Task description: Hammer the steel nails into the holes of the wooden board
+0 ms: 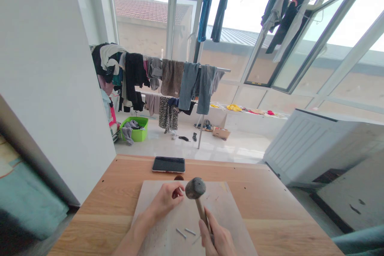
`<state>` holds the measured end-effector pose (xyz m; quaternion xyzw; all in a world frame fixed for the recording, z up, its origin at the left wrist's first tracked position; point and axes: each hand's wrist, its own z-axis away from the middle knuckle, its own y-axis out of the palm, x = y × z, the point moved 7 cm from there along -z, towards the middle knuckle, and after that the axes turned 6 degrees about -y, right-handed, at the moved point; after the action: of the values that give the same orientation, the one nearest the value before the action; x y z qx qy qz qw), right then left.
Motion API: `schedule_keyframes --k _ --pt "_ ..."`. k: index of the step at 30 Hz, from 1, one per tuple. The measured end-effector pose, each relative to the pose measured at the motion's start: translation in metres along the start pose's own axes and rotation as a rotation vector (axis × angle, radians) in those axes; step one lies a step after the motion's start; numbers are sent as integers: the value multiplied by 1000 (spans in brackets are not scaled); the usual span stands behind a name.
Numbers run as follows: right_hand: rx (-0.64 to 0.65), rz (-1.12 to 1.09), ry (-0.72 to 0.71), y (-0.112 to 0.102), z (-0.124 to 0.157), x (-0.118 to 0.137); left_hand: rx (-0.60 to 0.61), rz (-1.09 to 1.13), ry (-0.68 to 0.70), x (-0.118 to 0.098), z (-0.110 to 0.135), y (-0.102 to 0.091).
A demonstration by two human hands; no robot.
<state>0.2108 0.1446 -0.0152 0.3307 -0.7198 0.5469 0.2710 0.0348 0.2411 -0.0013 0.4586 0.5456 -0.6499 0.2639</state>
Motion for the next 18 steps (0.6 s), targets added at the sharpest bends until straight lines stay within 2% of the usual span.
schedule_keyframes --k 8,14,18 --pt "16 48 -40 8 -2 6 -1 21 43 0 0 1" --pt "12 116 -111 16 1 7 19 36 69 -10 2 -3" --pt "-29 77 -39 3 9 0 34 20 12 -6 2 -1"
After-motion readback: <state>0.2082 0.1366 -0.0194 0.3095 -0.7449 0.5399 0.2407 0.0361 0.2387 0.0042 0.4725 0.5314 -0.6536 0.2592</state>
